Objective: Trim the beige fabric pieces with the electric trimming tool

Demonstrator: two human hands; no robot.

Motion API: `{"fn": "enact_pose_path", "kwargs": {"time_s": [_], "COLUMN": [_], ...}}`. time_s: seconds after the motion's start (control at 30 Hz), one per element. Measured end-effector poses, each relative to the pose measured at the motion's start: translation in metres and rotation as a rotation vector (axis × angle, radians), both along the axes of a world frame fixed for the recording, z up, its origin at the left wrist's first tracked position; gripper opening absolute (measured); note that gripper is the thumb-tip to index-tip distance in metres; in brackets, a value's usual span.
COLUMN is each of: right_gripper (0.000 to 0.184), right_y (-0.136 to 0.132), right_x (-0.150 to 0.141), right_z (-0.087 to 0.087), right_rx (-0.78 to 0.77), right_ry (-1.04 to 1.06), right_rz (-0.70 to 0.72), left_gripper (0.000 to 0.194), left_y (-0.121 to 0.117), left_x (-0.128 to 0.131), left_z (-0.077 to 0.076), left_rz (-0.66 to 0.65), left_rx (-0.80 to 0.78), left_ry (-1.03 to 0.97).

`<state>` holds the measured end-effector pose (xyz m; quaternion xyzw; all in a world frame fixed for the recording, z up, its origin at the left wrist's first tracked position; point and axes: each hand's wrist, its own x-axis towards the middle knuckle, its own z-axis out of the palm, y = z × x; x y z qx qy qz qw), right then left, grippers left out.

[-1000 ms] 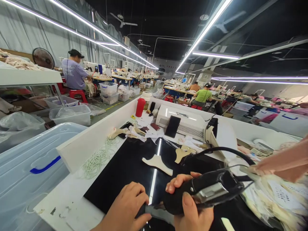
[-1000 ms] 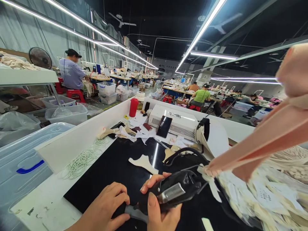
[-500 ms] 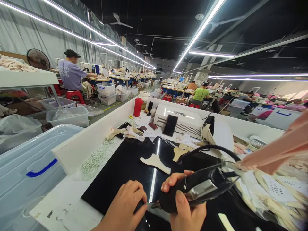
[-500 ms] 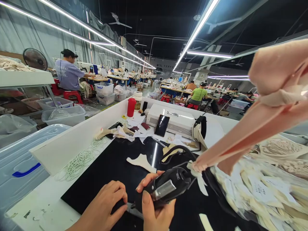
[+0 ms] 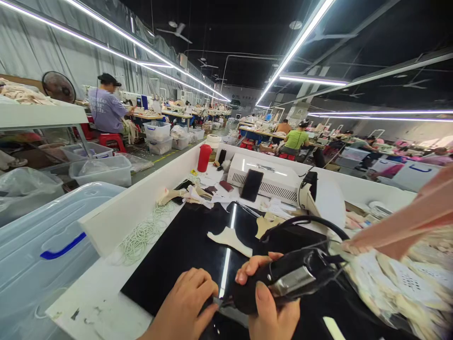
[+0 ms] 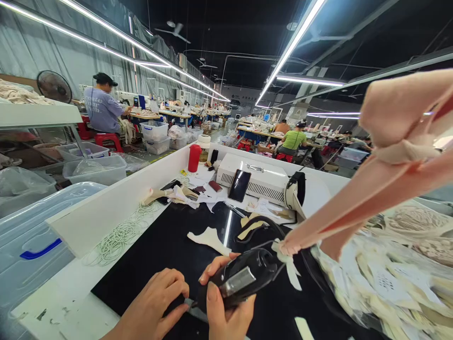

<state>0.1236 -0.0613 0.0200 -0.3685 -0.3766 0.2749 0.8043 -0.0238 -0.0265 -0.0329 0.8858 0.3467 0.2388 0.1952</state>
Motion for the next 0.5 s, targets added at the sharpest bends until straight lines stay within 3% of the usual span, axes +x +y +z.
{"fn": "enact_pose_path", "kwargs": {"time_s": [0.33, 0.5], "right_gripper": [0.037, 0.033], "right_y": [0.001, 0.002], "right_x": [-0.001, 0.004], "right_z": [-0.001, -0.004], "right_rx": [0.009, 0.017], "right_ry": [0.006, -0.012], "right_rz": [0.001, 0.002], "left_gripper": [0.021, 0.023], "left_y": [0.000, -0.002], "left_x": [-0.013, -0.014], "left_z": [-0.009, -0.007], "left_rz": [-0.104, -0.098], "left_rx": [0.374, 0.410], "left_ry": [-0.138, -0.161]}}
